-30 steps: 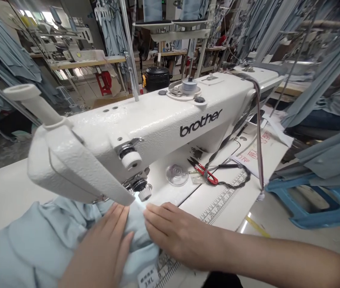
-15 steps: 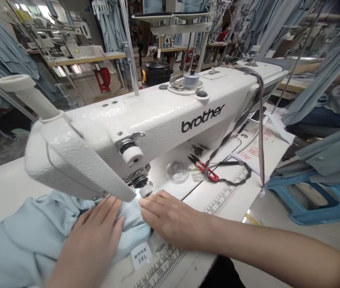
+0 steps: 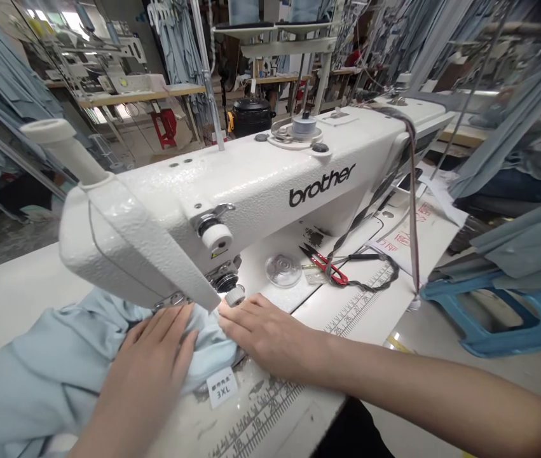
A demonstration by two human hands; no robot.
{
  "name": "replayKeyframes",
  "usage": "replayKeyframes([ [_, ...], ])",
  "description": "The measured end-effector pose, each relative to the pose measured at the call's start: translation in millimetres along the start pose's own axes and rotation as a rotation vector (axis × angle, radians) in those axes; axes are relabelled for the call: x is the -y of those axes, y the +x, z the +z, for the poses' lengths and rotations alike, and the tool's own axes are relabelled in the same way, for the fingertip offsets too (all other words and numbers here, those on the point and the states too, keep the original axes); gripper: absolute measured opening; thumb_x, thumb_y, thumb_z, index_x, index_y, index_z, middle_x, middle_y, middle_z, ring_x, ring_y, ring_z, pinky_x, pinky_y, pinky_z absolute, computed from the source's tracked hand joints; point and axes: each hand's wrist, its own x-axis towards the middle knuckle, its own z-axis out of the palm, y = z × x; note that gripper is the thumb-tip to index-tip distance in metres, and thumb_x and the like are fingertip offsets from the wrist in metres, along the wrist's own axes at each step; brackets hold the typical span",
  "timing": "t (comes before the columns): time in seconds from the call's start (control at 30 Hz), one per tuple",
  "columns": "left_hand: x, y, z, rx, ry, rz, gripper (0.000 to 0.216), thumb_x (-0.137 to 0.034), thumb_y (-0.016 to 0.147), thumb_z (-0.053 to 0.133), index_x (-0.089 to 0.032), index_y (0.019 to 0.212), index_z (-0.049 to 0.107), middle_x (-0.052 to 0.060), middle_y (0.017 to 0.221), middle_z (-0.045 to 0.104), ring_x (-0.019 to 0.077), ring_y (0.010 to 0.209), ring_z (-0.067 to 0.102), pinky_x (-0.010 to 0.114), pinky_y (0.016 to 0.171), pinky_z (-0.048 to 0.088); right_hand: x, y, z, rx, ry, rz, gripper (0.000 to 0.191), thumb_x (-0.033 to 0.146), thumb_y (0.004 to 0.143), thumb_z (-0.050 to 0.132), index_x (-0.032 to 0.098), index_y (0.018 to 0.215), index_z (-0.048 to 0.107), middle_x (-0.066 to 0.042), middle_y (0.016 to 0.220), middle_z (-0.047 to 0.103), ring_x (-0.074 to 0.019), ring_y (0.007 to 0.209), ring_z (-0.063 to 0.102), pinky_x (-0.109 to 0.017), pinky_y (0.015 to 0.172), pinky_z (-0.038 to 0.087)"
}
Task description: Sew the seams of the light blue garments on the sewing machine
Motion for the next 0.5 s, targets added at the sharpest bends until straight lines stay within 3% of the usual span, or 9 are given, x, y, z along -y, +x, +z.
replayKeyframes([
  [0.13, -11.2, 2.9, -16.2, -0.051, -0.166, -0.070, 0.028, -0.028, 0.097, 0.041, -0.015, 0.116, 0.056, 0.009, 0.108, 0.066, 0.0243, 0.102, 0.061, 0.039, 0.090, 0.046, 2.7, -2.9, 2.2, -0.021, 0.018, 0.042, 0.041, 0.000, 0.097, 0.028, 0.000, 0.133, 0.046, -0.019, 0.136, 0.052, -0.0233, 0.124, 0.045, -0.036, 0.094, 0.045],
  [0.27, -31.3, 2.7, -34.0, 0.013, -0.344, -0.051, 0.017, -0.039, 0.092, 0.052, -0.024, 0.099, 0.057, -0.001, 0.088, 0.065, 0.0174, 0.081, 0.061, 0.032, 0.073, 0.048, 5.4, -7.6, 4.1, -0.032, 0.028, 0.034, 0.042, -0.002, 0.093, 0.033, -0.001, 0.133, 0.047, -0.021, 0.137, 0.050, -0.0266, 0.128, 0.043, -0.039, 0.098, 0.044],
  [0.37, -36.7, 0.2, -31.1, 0.069, -0.427, -0.110, 0.018, -0.040, 0.092, 0.051, -0.023, 0.088, 0.057, -0.001, 0.077, 0.061, 0.0183, 0.071, 0.058, 0.033, 0.066, 0.045, 4.7, -8.1, 9.0, -0.047, 0.023, 0.041, 0.043, -0.002, 0.092, 0.037, 0.001, 0.134, 0.046, -0.021, 0.138, 0.050, -0.0260, 0.132, 0.041, -0.039, 0.101, 0.043],
  [0.5, -29.3, 8.3, -13.3, 0.177, -0.543, -0.230, 0.030, -0.039, 0.097, 0.042, -0.019, 0.076, 0.052, 0.001, 0.073, 0.057, 0.0169, 0.071, 0.054, 0.033, 0.068, 0.043, -2.8, -6.0, 18.1, -0.084, 0.027, 0.057, 0.049, -0.005, 0.088, 0.038, 0.005, 0.135, 0.045, -0.018, 0.139, 0.051, -0.0231, 0.135, 0.040, -0.039, 0.104, 0.043],
])
